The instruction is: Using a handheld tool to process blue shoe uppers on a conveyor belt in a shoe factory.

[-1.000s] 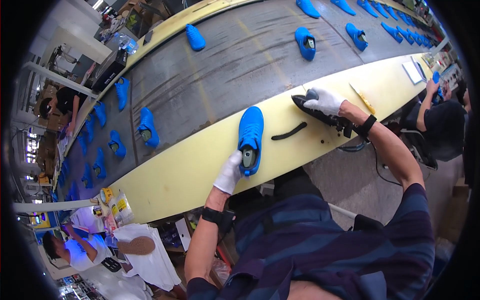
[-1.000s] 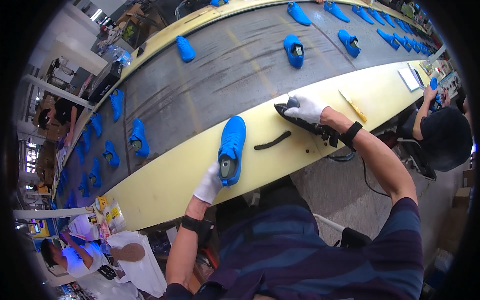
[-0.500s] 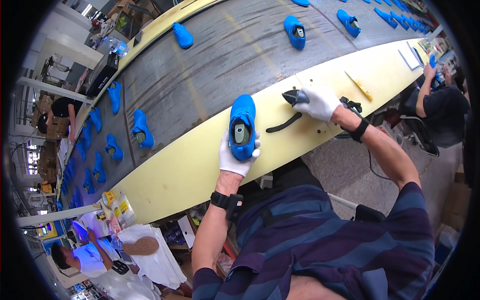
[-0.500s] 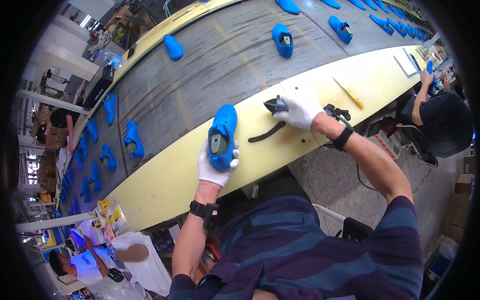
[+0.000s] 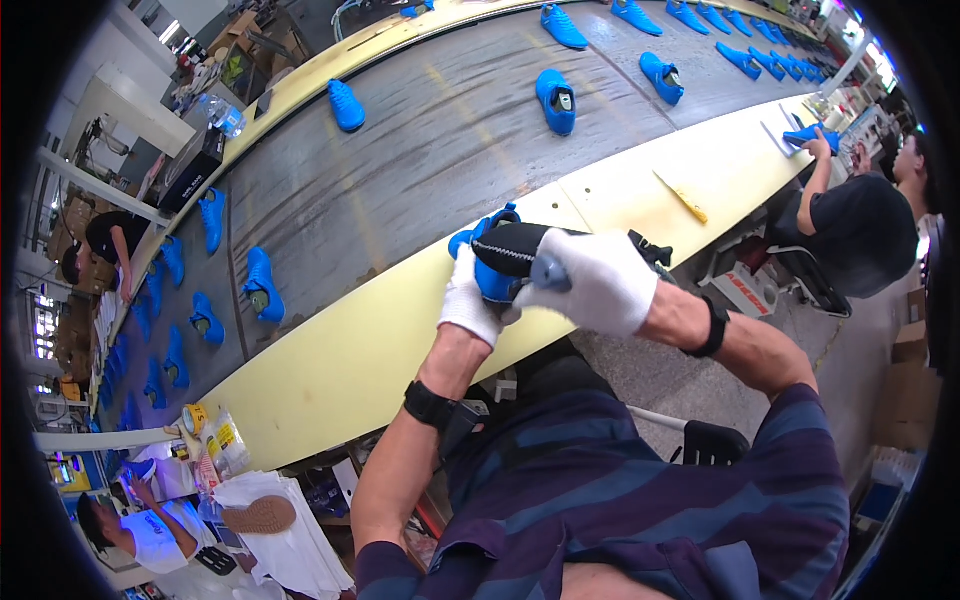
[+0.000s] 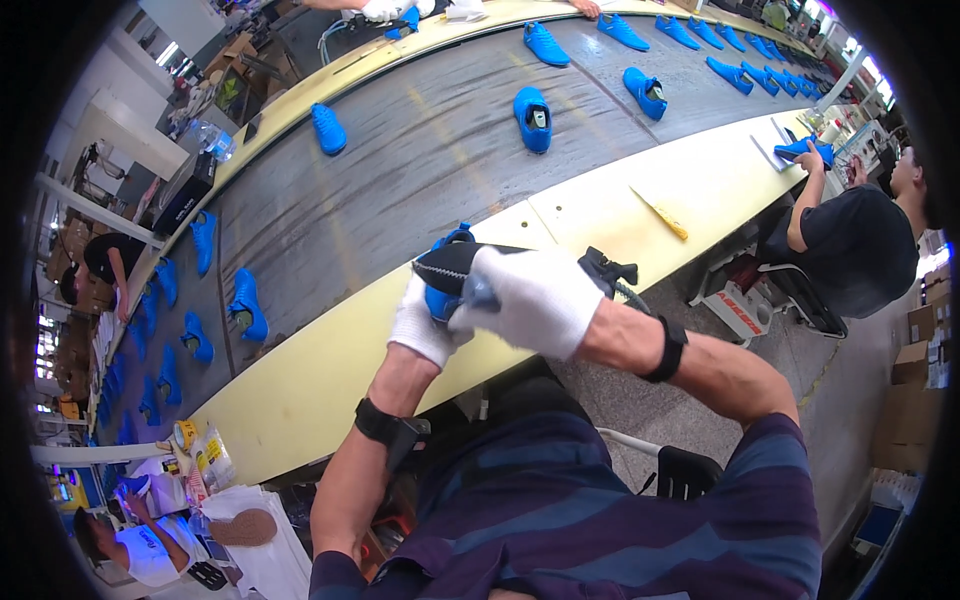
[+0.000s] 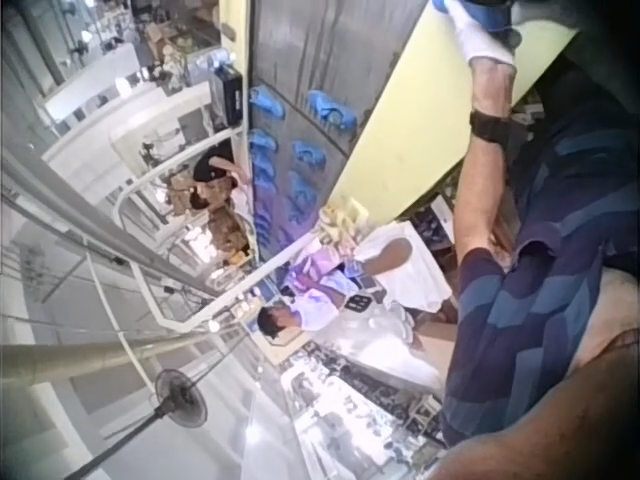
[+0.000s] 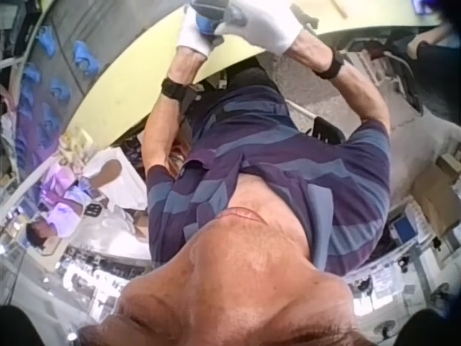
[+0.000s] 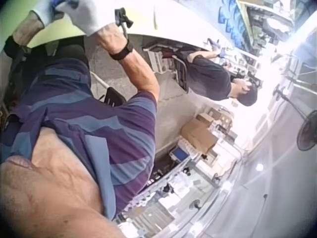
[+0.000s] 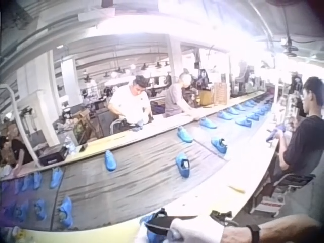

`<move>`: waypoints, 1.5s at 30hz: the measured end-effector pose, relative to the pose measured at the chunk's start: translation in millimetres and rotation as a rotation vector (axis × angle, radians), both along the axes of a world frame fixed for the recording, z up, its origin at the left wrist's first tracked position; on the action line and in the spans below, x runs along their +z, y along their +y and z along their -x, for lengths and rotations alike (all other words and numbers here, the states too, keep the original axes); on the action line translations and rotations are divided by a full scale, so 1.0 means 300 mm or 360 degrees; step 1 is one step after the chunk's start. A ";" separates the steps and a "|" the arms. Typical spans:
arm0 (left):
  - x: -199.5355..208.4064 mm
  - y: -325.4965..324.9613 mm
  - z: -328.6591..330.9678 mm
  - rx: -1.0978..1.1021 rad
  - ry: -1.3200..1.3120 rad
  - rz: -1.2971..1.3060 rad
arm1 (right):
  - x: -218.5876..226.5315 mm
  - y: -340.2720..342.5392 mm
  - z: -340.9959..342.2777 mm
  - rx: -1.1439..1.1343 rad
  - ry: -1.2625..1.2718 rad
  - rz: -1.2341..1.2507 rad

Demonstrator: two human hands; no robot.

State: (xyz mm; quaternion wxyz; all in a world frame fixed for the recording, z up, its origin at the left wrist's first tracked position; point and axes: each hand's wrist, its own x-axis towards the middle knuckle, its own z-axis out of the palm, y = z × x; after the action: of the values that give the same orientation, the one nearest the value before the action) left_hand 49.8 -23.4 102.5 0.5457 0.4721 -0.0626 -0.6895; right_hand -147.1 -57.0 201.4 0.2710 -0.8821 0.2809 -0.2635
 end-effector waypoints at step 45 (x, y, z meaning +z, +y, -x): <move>-0.109 0.271 -0.185 0.0027 0.0110 -0.0097 | -0.564 -0.554 0.207 -0.0698 0.0627 -0.0036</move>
State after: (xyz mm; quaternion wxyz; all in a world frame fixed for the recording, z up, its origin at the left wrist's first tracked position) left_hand 105.4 57.9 69.7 0.5387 0.4649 -0.0188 -0.7024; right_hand -209.3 -223.3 32.1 0.1576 -0.8315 0.5149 -0.1364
